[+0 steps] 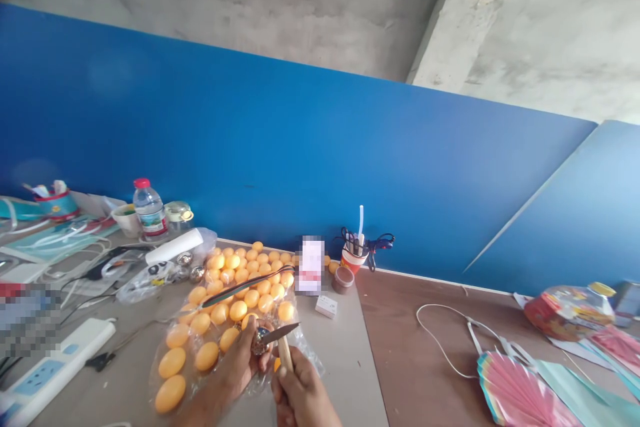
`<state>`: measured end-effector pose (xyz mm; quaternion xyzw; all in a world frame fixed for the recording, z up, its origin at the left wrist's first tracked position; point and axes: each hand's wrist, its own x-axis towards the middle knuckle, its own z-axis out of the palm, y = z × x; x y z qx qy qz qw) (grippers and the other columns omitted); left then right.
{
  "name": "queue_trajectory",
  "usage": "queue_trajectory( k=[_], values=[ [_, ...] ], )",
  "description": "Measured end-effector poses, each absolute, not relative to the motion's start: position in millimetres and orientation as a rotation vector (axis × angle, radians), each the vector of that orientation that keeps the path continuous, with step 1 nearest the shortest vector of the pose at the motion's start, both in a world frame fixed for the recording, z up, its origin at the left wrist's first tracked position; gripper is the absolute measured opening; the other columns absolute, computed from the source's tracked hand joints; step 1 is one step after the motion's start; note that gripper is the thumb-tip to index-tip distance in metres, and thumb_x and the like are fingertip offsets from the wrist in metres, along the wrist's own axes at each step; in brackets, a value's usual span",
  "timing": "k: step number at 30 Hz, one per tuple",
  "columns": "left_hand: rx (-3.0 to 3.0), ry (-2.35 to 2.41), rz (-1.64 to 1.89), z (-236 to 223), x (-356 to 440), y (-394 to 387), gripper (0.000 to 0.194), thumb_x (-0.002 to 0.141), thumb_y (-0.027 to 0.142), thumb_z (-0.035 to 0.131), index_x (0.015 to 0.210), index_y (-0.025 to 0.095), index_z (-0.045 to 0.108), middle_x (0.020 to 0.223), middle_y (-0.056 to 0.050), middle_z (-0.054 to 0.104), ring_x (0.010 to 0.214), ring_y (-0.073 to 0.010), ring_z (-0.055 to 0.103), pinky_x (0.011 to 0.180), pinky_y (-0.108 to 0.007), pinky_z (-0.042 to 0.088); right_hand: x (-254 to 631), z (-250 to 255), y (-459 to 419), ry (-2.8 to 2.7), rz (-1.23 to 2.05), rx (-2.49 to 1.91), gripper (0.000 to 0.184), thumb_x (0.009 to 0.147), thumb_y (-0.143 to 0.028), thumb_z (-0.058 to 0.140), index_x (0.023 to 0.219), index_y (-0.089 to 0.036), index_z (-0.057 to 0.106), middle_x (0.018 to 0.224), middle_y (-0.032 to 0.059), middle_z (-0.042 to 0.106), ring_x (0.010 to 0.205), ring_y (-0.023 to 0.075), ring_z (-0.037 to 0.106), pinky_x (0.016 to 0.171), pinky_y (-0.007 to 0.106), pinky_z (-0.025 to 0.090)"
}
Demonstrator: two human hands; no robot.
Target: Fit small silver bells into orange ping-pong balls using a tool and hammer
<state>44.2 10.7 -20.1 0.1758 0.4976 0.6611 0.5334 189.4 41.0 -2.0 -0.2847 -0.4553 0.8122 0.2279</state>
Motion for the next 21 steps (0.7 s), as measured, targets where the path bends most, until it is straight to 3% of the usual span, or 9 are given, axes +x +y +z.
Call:
queue_trajectory(
  k=[3,7,12,16,21],
  values=[
    [0.390,1.109,1.623,-17,43,12,0.074,0.061,0.094,0.060,0.073,0.021,0.055,0.051,0.006,0.048,0.042,-0.0094,0.035,0.049,-0.029,0.028,187,-8,43,-1.150,2.187,-0.765,0.076,0.062,-0.076,0.081,0.107,-0.021,0.054,0.060,-0.0111,0.053,0.029,-0.0003,0.022,0.030,0.017,0.019],
    [0.471,1.135,1.583,-17,43,12,0.071,0.065,0.092,0.059,0.066,0.022,0.050,0.045,0.006,0.042,0.042,-0.0086,0.034,0.049,-0.028,0.026,185,-16,46,-1.207,2.166,-0.808,0.069,0.064,-0.074,0.081,0.098,-0.020,0.055,0.062,-0.0091,0.056,0.030,0.0000,0.026,0.031,0.017,0.023],
    [0.487,1.123,1.577,-20,43,11,0.069,0.066,0.091,0.058,0.070,0.022,0.053,0.049,0.006,0.044,0.042,-0.0094,0.033,0.049,-0.029,0.023,187,-16,47,-1.150,2.114,-0.778,0.075,0.066,-0.076,0.078,0.109,-0.020,0.055,0.062,-0.0101,0.054,0.030,0.0007,0.024,0.031,0.017,0.022],
    [0.531,1.124,1.598,-20,44,10,0.063,0.074,0.086,0.058,0.069,0.024,0.053,0.048,0.005,0.045,0.046,-0.0121,0.036,0.052,-0.030,0.029,186,-15,45,-1.248,2.166,-0.786,0.065,0.070,-0.072,0.078,0.100,-0.019,0.055,0.063,-0.0088,0.056,0.031,0.0002,0.027,0.031,0.017,0.023],
    [0.501,1.098,1.613,-23,44,10,0.066,0.072,0.087,0.059,0.070,0.022,0.053,0.052,0.006,0.045,0.044,-0.0094,0.033,0.050,-0.029,0.025,186,-14,44,-1.174,2.129,-0.753,0.070,0.069,-0.076,0.076,0.104,-0.020,0.054,0.063,-0.0101,0.054,0.031,0.0001,0.026,0.032,0.017,0.023]
  ],
)
